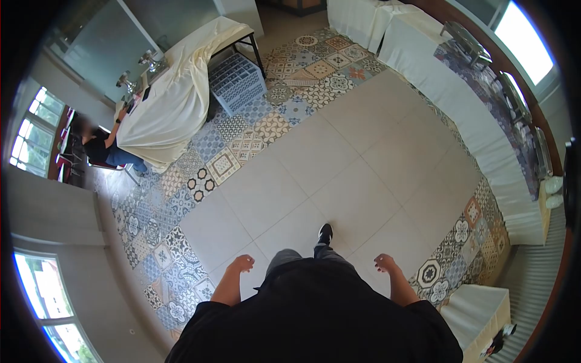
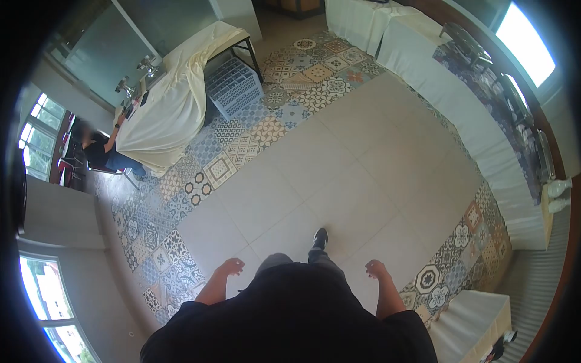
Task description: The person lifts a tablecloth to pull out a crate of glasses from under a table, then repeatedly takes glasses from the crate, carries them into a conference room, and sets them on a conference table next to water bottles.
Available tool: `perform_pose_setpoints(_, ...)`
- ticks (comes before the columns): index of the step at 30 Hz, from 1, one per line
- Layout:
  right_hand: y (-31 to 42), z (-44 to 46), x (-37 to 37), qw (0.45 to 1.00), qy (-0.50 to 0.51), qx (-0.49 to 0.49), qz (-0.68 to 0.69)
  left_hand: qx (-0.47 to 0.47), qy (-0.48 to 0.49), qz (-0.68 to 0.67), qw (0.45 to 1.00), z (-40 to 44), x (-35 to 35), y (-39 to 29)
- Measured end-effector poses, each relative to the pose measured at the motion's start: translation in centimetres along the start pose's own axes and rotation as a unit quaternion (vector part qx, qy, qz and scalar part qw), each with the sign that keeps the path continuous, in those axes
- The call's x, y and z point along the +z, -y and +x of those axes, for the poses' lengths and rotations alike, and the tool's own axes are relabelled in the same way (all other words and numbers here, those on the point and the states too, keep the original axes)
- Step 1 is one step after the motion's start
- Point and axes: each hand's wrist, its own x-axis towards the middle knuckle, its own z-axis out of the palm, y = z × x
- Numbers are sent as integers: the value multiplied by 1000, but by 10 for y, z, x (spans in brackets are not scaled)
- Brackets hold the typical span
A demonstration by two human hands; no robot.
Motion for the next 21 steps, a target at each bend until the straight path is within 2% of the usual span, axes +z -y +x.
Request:
perform_pose_setpoints(1,25,14,-25,1000,-5,-15,1,-40,14,-51,998,-7,-1,-2)
perform_pose_setpoints(4,107,66,-93,995,-52,-79,-12,-13,-32,-162,986,-12,-4,0)
perform_pose_setpoints(7,217,108,-143,989,-74,-130,-8,-79,-44,-233,968,-7,-17,-16)
perform_pose_setpoints(13,435,168,-167,976,-37,-206,-63,-142,-9,-278,950,46,-58,-36)
perform_pose_setpoints(17,554,205,-167,967,12,-224,-122,-170,21,-284,943,104,-126,-67)
perform_pose_setpoints(21,635,240,-177,963,46,-209,-163,-151,33,-244,957,165,-242,-120)
